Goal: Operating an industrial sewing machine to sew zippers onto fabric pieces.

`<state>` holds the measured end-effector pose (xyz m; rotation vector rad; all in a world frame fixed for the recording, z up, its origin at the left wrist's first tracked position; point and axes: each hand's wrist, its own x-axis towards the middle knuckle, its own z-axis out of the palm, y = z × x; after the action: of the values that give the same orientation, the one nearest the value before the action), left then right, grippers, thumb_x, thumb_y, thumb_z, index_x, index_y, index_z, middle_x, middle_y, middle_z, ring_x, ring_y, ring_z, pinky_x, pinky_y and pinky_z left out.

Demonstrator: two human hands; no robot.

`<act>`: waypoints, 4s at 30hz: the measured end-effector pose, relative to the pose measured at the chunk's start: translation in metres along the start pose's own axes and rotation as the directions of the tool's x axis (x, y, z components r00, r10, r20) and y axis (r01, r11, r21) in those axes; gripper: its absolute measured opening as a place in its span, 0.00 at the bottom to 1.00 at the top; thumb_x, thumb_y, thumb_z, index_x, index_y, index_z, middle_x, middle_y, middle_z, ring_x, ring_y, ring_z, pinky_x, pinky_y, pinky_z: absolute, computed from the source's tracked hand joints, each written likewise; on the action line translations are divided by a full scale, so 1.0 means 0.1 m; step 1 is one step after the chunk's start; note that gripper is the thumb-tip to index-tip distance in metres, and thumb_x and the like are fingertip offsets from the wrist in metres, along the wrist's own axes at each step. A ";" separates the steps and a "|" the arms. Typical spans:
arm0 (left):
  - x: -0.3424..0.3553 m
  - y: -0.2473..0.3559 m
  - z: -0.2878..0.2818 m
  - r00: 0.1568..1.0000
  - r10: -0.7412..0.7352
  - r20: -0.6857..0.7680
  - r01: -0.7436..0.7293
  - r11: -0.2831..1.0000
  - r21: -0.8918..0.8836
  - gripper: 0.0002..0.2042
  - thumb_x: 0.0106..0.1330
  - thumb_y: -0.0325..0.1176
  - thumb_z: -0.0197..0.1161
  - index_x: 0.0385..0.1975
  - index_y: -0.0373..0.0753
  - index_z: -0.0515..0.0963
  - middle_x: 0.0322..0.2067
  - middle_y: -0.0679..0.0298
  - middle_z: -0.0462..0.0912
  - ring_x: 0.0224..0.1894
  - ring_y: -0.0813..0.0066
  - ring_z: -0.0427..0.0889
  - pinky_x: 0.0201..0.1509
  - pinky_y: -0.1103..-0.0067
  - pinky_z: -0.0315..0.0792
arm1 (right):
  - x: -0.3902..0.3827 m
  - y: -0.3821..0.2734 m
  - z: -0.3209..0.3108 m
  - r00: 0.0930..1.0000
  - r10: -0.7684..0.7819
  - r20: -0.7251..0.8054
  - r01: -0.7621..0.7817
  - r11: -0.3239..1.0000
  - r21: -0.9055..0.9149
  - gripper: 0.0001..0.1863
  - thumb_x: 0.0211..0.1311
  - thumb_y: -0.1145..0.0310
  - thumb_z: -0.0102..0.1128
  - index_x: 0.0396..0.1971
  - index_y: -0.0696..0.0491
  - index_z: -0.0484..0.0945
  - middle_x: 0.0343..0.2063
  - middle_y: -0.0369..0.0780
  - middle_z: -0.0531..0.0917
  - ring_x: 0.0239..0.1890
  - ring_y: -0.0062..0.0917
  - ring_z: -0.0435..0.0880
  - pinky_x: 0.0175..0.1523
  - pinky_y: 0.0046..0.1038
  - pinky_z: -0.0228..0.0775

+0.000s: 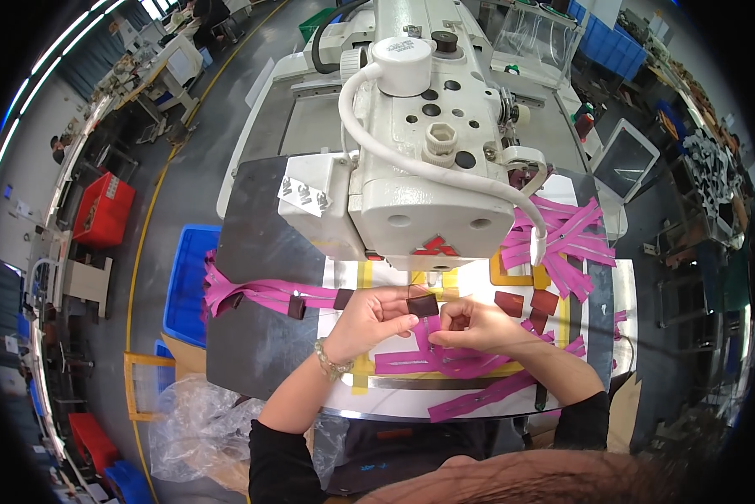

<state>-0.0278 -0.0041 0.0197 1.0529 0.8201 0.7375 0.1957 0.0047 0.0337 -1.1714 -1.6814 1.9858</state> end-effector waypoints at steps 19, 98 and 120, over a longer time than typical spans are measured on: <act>-0.02 0.01 -0.01 0.998 0.002 0.056 -0.001 1.000 -0.031 0.28 0.58 0.19 0.62 0.61 0.34 0.65 0.42 0.61 0.80 0.41 0.82 0.78 0.44 0.83 0.75 | 0.13 0.17 -0.16 0.987 0.013 0.162 -0.021 0.999 0.047 0.13 0.62 0.63 0.60 0.24 0.58 0.80 0.19 0.35 0.81 0.20 0.15 0.77 0.29 0.18 0.69; 0.04 -0.02 0.13 0.552 0.610 0.568 -0.583 -0.205 0.786 0.07 0.49 0.33 0.69 0.23 0.43 0.77 0.18 0.71 0.73 0.21 0.77 0.73 0.24 0.81 0.65 | -0.64 0.40 0.06 0.889 -0.300 0.346 0.385 0.083 -0.919 0.51 0.34 0.39 0.69 0.64 0.37 0.61 0.66 0.39 0.59 0.65 0.30 0.59 0.61 0.38 0.52; 0.14 -0.07 0.08 0.696 0.628 0.349 -0.510 0.090 0.855 0.04 0.52 0.31 0.66 0.23 0.42 0.78 0.18 0.68 0.74 0.21 0.73 0.75 0.26 0.79 0.69 | -0.59 0.40 -0.52 0.841 -0.369 -0.395 -0.049 0.677 -0.735 0.14 0.50 0.74 0.64 0.36 0.56 0.70 0.35 0.43 0.74 0.36 0.36 0.76 0.39 0.32 0.68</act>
<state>-0.0125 0.0018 0.0125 2.5620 0.9134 1.0101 0.2823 -0.0104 0.0207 -1.5285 -2.1962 0.7149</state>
